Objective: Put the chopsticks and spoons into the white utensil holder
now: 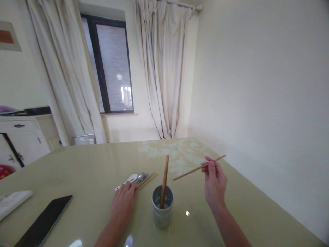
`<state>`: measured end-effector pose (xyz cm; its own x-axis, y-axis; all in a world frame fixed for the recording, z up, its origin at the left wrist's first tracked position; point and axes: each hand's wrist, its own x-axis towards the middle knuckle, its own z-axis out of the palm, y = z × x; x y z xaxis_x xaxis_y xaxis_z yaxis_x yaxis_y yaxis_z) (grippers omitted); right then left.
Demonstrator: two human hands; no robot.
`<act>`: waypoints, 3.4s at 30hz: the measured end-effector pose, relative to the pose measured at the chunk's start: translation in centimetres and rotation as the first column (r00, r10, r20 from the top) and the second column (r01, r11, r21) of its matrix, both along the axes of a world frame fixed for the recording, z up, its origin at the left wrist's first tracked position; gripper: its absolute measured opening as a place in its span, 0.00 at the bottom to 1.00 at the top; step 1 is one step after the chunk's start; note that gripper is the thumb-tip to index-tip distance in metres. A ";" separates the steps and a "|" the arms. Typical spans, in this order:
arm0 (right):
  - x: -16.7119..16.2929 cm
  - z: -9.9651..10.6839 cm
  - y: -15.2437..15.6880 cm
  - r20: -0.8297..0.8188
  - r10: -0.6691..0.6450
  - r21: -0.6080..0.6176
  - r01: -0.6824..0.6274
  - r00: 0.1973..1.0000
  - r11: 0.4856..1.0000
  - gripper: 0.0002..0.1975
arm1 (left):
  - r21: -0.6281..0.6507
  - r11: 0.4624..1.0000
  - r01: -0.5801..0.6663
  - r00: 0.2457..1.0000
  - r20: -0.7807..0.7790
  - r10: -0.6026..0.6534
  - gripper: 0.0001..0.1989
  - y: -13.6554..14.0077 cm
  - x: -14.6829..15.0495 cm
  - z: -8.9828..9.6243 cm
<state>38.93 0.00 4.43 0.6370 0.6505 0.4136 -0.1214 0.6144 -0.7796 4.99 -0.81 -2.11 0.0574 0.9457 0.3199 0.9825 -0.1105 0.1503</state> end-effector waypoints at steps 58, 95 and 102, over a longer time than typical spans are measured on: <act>-8.5 -5.7 -1.3 0.218 0.637 -0.465 -0.495 0.739 0.734 0.25 | 0.103 0.911 0.398 0.650 0.670 -0.359 0.16 -1.5 4.1 -0.3; -6.1 -2.3 -2.9 0.368 0.496 -0.279 -0.415 0.787 0.866 0.29 | -0.101 0.987 0.123 0.946 0.311 -0.086 0.12 -1.0 2.8 -0.3; -6.3 -2.4 -3.2 0.492 0.462 -0.303 -0.353 0.738 0.885 0.31 | 0.005 0.979 0.202 0.763 0.626 -0.161 0.14 -1.3 3.8 -0.8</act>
<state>32.63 -3.19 2.03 0.0021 0.8910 0.4540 0.1424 0.4491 -0.8821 8.76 -2.08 -2.95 0.0387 0.9562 0.2900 0.6354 -0.2475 0.7314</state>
